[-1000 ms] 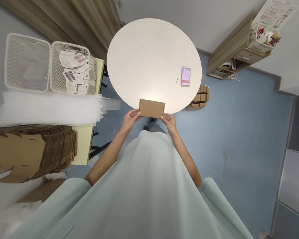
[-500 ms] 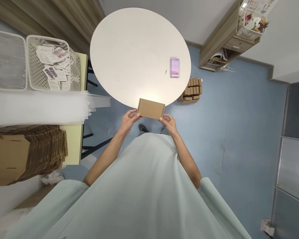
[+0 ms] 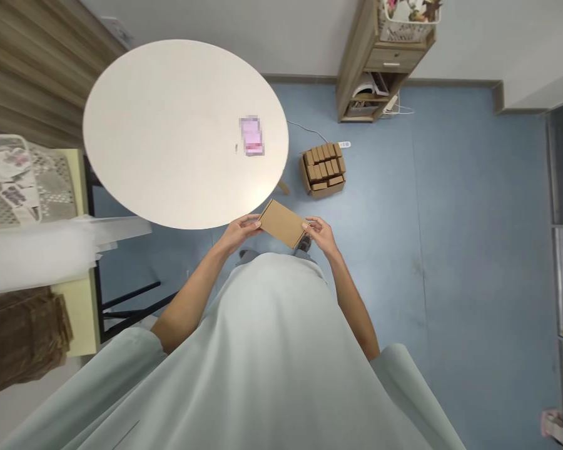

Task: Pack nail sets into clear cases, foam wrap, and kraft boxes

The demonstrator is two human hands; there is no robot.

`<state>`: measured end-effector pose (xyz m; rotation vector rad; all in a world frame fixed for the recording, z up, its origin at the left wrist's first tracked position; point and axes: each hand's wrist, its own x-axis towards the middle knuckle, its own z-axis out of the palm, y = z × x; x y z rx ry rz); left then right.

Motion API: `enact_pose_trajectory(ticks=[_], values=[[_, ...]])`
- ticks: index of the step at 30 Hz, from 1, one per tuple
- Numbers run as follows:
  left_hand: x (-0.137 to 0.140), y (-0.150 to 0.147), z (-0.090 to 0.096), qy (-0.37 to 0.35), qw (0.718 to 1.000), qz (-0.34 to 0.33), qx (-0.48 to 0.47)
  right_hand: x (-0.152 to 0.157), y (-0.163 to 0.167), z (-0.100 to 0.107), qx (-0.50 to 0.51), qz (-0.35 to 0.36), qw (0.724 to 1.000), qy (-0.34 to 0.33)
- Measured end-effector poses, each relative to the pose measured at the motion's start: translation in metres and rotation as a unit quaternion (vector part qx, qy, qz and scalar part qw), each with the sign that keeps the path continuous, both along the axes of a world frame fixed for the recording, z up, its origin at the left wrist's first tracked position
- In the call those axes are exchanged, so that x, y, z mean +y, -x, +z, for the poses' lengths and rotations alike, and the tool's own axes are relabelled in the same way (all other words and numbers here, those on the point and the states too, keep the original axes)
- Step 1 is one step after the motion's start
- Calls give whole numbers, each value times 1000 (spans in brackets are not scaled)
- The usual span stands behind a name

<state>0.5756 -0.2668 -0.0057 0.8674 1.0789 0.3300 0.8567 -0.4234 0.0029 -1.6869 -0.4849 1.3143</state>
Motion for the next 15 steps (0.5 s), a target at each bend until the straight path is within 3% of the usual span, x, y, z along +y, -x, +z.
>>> enact_pose_trajectory(ticks=[2, 4, 7, 10, 15], values=[[-1, -35, 1, -13, 1000, -5, 4, -9, -32, 1, 17, 7, 1000, -9], [-7, -69, 1, -15, 1000, 20, 7, -13, -54, 0, 38, -30, 999, -13], [-22, -115, 0, 27, 998, 35, 33, -12, -69, -6, 75, -133, 988, -9], [-35, -154, -2, 54, 997, -7, 48, -1, -73, -15, 104, -191, 976, -1], [-19, -195, -9, 26, 998, -18, 47, 21, -92, -28, 109, -185, 976, 26]])
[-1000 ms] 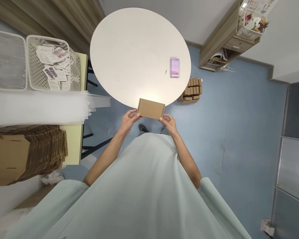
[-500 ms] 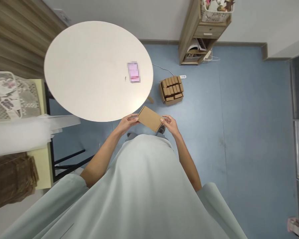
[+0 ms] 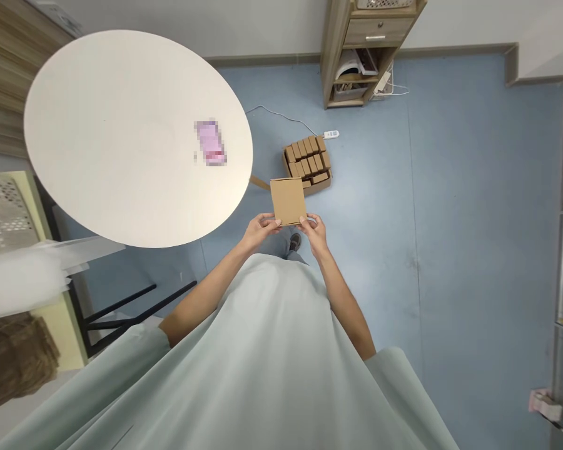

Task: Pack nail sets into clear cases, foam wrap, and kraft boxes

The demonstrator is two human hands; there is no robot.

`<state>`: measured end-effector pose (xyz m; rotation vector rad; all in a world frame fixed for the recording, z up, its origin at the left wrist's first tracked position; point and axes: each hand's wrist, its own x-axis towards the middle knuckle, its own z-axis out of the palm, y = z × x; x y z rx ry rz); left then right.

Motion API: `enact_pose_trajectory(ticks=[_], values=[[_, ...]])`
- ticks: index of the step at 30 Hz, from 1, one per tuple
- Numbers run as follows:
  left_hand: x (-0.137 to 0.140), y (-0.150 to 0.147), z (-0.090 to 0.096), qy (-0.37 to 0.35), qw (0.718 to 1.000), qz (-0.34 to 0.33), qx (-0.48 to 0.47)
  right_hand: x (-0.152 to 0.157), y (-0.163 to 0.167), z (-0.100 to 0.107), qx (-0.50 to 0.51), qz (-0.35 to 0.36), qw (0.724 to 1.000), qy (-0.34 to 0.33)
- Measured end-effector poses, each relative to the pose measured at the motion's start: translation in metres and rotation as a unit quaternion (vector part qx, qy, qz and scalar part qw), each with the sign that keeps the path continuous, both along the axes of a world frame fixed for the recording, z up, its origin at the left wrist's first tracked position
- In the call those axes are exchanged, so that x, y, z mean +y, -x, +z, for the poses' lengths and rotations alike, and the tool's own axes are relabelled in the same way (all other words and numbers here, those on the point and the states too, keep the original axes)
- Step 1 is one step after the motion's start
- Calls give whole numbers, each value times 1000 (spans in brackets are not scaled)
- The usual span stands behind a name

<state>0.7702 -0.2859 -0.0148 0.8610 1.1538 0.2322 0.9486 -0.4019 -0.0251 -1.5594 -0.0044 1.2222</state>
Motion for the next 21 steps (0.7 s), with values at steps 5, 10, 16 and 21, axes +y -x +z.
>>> enact_pose_trajectory(ticks=[5, 10, 16, 21], values=[[47, -24, -16, 11, 999, -17, -30, 24, -52, 4, -3, 108, 993, 52], [82, -56, -30, 53, 997, -10, -53, 60, -101, 12, 2, 152, 983, 105], [109, -103, -36, 79, 996, 3, -31, 111, -141, 3, -15, 108, 992, 69], [155, -126, -51, 4, 994, 98, 43, 143, -197, -4, -34, 195, 979, 55]])
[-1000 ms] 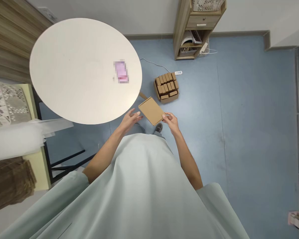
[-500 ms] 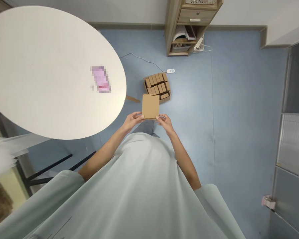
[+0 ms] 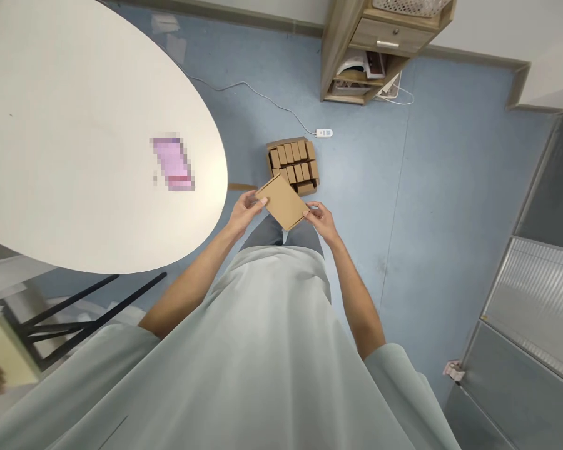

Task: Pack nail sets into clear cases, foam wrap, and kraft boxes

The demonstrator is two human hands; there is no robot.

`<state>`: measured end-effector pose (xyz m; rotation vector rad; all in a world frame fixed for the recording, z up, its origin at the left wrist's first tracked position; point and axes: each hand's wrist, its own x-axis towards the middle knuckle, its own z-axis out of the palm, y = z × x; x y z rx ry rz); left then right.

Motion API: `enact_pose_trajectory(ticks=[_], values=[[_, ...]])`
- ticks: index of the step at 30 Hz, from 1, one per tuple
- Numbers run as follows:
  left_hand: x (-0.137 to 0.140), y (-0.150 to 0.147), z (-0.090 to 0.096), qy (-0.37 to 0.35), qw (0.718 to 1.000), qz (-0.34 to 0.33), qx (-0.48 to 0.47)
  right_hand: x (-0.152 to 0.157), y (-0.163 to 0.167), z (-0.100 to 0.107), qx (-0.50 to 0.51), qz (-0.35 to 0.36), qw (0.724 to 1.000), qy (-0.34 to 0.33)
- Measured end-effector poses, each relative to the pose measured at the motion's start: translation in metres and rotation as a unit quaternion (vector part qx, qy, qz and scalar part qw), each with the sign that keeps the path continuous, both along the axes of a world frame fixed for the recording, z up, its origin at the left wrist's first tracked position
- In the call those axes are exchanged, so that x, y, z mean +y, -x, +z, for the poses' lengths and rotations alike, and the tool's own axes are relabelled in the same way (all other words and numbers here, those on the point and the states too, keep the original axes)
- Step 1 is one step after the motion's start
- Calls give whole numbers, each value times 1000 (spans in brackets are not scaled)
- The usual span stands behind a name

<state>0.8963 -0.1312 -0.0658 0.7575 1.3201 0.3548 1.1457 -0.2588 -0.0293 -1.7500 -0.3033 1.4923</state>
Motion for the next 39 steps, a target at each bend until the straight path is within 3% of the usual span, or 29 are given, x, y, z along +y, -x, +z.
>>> enact_pose_trajectory(ticks=[5, 10, 14, 18, 26, 31, 35, 39], values=[[30, -10, -17, 47, 997, -54, -24, 38, -50, -22, 10, 52, 999, -4], [25, -32, -40, 43, 998, 38, 13, 73, -75, -65, -6, 52, 998, 28], [24, -56, -74, 33, 993, 101, 47, 95, -83, -110, -24, 99, 994, 50], [36, -71, -127, 15, 989, 119, 87, 118, -88, -166, -59, 118, 990, 41], [80, -89, -264, -4, 979, 114, 170, 168, -98, -306, -115, 183, 975, 54], [103, -92, -338, -17, 982, 98, 162, 193, -101, -387, -114, 209, 971, 28], [114, -93, -384, -14, 983, 103, 149, 203, -105, -430, -112, 202, 973, 12], [121, -98, -409, -13, 985, 77, 153, 208, -104, -457, -110, 217, 970, -5]])
